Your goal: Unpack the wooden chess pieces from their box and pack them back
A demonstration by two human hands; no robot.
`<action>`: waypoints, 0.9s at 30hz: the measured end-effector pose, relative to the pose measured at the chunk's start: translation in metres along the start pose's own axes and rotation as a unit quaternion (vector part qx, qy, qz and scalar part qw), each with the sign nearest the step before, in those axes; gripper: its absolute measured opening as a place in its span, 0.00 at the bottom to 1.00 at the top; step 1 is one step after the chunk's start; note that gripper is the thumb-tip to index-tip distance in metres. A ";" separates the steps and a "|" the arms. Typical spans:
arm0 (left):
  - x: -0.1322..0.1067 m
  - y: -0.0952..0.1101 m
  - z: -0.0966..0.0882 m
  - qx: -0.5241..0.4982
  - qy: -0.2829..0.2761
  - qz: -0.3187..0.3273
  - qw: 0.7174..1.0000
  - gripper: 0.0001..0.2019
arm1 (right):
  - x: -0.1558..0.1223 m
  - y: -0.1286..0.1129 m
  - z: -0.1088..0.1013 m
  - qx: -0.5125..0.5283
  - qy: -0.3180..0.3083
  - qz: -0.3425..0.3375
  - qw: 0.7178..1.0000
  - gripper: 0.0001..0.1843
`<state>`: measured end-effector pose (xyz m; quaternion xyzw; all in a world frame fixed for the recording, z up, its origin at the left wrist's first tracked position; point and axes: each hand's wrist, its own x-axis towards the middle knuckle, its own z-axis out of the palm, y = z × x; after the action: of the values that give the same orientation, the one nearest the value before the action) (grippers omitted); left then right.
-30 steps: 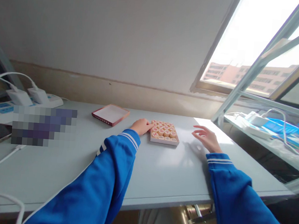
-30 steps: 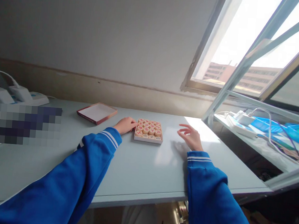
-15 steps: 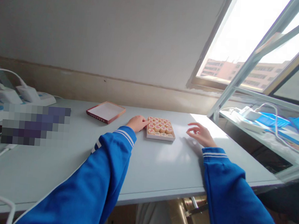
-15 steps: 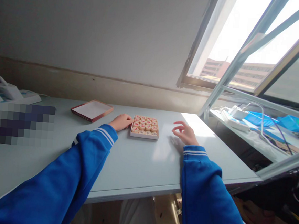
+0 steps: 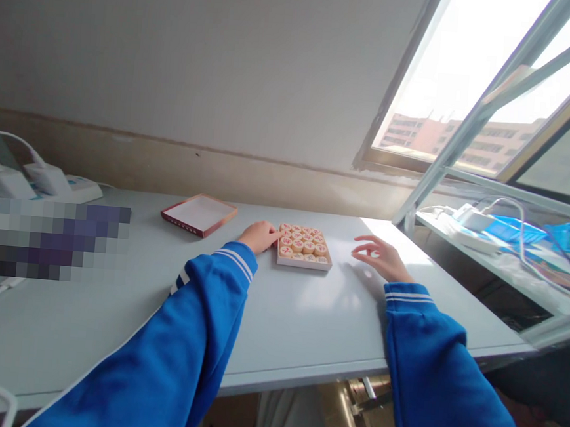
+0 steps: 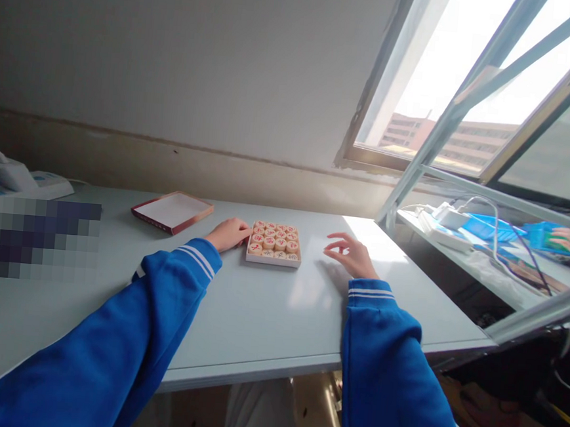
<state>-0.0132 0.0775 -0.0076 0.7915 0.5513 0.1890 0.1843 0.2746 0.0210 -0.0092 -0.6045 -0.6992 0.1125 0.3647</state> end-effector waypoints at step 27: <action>-0.002 0.003 -0.002 -0.002 -0.002 0.001 1.000 0.16 | 0.000 0.051 -0.042 -0.162 0.290 0.177 0.926 0.14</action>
<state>-0.0128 0.0747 -0.0049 0.7919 0.5497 0.1890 0.1869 0.3411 0.0217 -0.0098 -0.7756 -0.4528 -0.1198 0.4231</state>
